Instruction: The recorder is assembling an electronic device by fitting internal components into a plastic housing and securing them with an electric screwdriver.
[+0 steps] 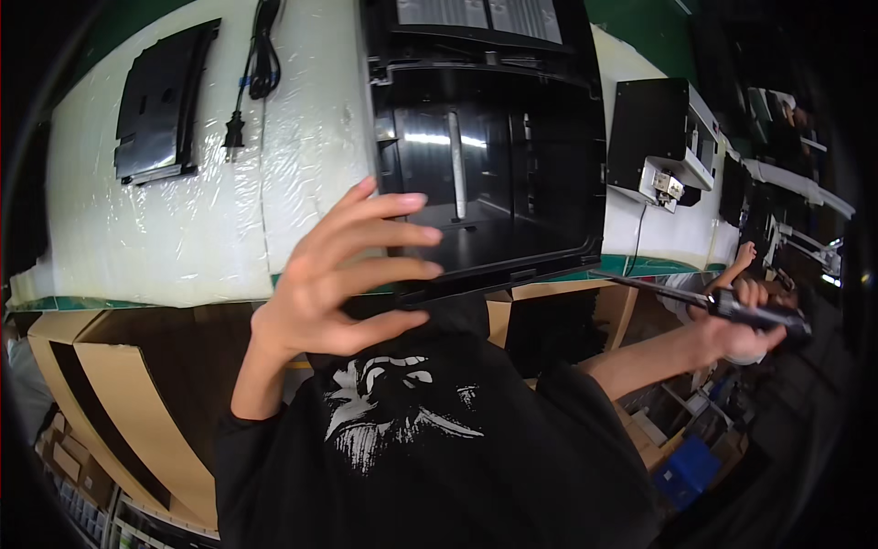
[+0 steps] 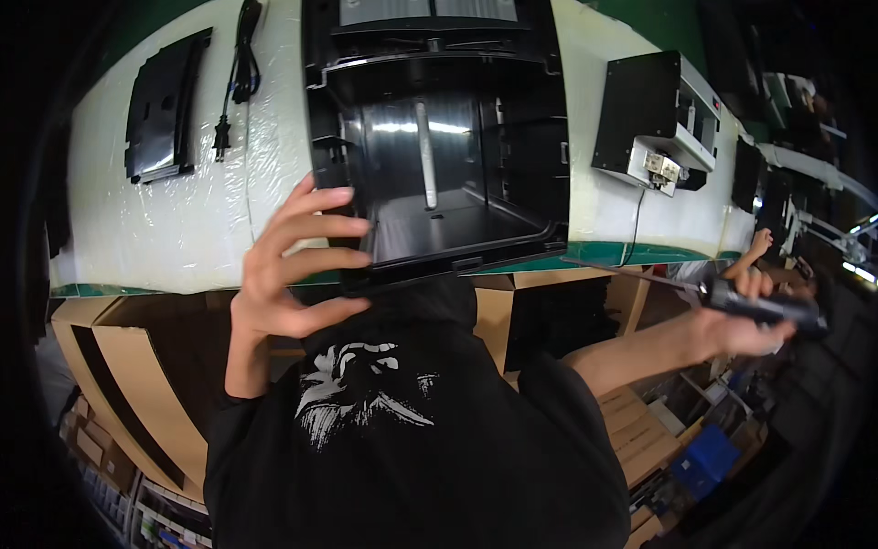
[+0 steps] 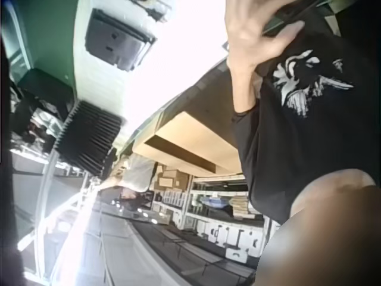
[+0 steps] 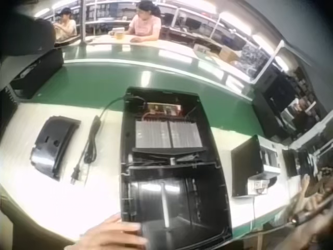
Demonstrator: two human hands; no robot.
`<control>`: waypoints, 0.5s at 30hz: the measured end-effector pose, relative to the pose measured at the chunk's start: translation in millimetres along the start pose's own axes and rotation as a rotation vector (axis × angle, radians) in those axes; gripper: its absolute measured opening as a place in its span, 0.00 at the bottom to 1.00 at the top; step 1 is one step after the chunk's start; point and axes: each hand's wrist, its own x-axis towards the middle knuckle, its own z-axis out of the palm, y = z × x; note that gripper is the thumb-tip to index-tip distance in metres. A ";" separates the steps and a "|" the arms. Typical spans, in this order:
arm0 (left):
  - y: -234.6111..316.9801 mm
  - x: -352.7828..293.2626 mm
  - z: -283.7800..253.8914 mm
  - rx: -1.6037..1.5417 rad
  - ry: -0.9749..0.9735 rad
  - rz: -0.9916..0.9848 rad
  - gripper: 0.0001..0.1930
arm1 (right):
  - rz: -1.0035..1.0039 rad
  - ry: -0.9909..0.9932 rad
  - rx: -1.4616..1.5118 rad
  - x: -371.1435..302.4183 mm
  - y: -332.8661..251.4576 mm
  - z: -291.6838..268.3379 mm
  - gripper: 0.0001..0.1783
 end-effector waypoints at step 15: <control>-122.3 12.2 -25.7 0.570 0.426 -0.688 0.31 | -0.272 0.702 -1.560 54.7 176.4 -135.8 0.27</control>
